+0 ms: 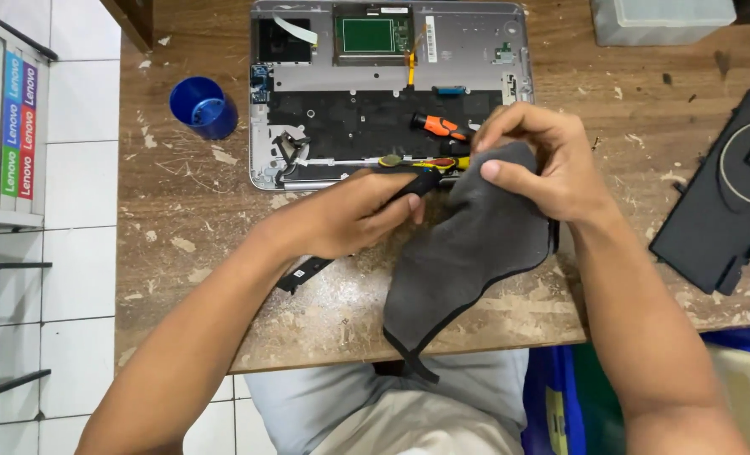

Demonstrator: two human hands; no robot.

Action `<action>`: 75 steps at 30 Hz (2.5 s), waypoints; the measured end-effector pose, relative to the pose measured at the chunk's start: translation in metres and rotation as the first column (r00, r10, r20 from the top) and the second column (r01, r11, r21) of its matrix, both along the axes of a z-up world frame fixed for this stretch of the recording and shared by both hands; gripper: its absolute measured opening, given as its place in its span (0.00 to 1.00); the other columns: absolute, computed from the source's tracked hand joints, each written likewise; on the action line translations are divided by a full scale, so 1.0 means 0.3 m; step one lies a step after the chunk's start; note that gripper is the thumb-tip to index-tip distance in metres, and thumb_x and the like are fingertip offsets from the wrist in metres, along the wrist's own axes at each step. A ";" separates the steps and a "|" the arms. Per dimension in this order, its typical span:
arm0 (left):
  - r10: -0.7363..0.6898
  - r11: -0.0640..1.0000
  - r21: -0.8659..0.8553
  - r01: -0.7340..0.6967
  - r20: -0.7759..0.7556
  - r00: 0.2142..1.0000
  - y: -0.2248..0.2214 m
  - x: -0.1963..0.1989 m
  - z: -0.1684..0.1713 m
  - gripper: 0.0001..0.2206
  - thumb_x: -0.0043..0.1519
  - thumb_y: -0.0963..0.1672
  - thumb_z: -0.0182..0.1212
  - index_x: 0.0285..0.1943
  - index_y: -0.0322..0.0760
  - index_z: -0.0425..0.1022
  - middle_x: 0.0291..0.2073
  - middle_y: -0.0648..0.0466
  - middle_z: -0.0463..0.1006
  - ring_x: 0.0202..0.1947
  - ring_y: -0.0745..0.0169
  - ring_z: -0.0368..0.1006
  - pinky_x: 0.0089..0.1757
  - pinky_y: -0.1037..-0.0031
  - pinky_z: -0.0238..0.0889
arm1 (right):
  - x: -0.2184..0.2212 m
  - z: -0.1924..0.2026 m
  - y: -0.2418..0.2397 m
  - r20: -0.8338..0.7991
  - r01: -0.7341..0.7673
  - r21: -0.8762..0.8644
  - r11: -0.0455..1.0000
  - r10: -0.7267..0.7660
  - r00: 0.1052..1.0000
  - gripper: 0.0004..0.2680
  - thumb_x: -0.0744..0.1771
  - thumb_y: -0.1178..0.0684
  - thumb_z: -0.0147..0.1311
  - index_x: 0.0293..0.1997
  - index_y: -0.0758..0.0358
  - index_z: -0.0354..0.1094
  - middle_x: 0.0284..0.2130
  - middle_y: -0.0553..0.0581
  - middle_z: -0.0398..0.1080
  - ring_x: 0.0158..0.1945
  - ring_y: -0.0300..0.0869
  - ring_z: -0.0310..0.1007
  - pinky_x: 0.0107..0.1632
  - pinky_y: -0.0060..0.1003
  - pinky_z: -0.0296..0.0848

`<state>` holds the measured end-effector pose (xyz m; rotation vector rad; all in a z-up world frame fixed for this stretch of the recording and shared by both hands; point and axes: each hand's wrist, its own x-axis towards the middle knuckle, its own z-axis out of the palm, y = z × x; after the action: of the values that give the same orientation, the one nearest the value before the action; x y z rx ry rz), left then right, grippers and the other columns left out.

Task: Cleaning an internal laptop component strip using a microfiber cloth.

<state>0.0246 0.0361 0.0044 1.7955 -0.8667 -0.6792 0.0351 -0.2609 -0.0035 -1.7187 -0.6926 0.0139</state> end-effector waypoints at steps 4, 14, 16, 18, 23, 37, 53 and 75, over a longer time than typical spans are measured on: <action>-0.012 1.000 -0.027 0.012 0.005 1.000 -0.012 -0.011 0.009 0.14 0.77 0.42 0.43 0.42 0.38 0.75 0.16 0.52 0.73 0.18 0.61 0.69 0.29 0.71 0.68 | -0.029 -0.001 0.076 0.011 -0.013 -0.002 1.000 0.013 1.000 0.06 0.67 0.61 0.67 0.44 0.72 0.75 0.38 0.66 0.77 0.43 0.46 0.76 0.52 0.39 0.73; -0.069 0.811 0.549 -0.202 0.433 0.899 -0.064 -0.113 0.068 0.19 0.72 0.47 0.46 0.66 0.29 0.69 0.28 0.37 0.84 0.30 0.31 0.85 0.37 0.44 0.77 | -0.061 -0.009 0.148 0.070 0.101 -0.065 0.993 -0.097 0.993 0.02 0.67 0.66 0.65 0.41 0.72 0.78 0.30 0.62 0.76 0.36 0.40 0.72 0.42 0.36 0.69; -0.067 0.778 0.582 -0.238 0.453 0.889 -0.076 -0.143 0.043 0.19 0.72 0.48 0.46 0.66 0.32 0.69 0.27 0.39 0.84 0.29 0.31 0.85 0.37 0.43 0.76 | -0.080 -0.003 0.151 0.057 0.119 -0.080 0.990 -0.115 0.992 0.02 0.67 0.66 0.65 0.41 0.72 0.79 0.28 0.62 0.76 0.34 0.39 0.71 0.40 0.36 0.69; -0.059 0.768 0.533 -0.355 0.611 0.789 -0.079 -0.148 0.030 0.13 0.71 0.45 0.48 0.57 0.32 0.73 0.24 0.43 0.83 0.22 0.35 0.84 0.28 0.48 0.77 | -0.071 0.012 0.153 0.116 0.085 -0.101 0.991 -0.073 0.991 0.02 0.66 0.70 0.64 0.37 0.73 0.78 0.30 0.65 0.78 0.34 0.52 0.81 0.39 0.40 0.72; -0.084 0.756 0.503 -0.418 0.709 0.701 -0.084 -0.160 -0.014 0.11 0.70 0.41 0.48 0.54 0.32 0.75 0.22 0.47 0.81 0.17 0.42 0.82 0.22 0.49 0.75 | -0.068 -0.009 0.172 0.213 0.132 -0.130 0.983 -0.102 0.972 0.04 0.64 0.72 0.63 0.34 0.74 0.76 0.29 0.66 0.78 0.33 0.58 0.82 0.36 0.42 0.73; 0.016 0.798 0.400 -0.450 0.733 0.680 -0.088 -0.130 -0.160 0.08 0.68 0.44 0.48 0.48 0.38 0.72 0.24 0.46 0.82 0.24 0.37 0.84 0.27 0.45 0.75 | -0.056 -0.019 0.160 0.257 0.168 -0.331 0.928 -0.083 0.963 0.06 0.64 0.68 0.67 0.34 0.71 0.73 0.24 0.66 0.73 0.29 0.60 0.79 0.30 0.45 0.72; -0.121 0.785 0.438 -0.438 0.802 0.585 -0.090 -0.131 -0.196 0.08 0.68 0.42 0.47 0.46 0.39 0.74 0.25 0.51 0.82 0.26 0.45 0.85 0.27 0.53 0.73 | -0.049 -0.051 0.157 -0.033 0.177 -0.550 0.816 -0.233 0.972 0.04 0.63 0.64 0.66 0.36 0.69 0.76 0.18 0.67 0.73 0.22 0.52 0.72 0.28 0.45 0.67; 0.138 0.924 0.323 -0.202 0.210 0.968 -0.031 -0.112 0.048 0.29 0.73 0.54 0.32 0.69 0.30 0.68 0.36 0.30 0.85 0.42 0.20 0.84 0.44 0.37 0.73 | -0.045 -0.026 0.124 0.139 0.139 -0.188 0.972 -0.114 0.984 0.02 0.66 0.65 0.65 0.38 0.68 0.77 0.40 0.64 0.82 0.46 0.55 0.83 0.50 0.43 0.76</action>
<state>-0.0091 0.0269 0.0187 2.2482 -0.7304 -0.5824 0.0215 -0.2236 -0.0114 -1.9649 -0.6915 -0.1209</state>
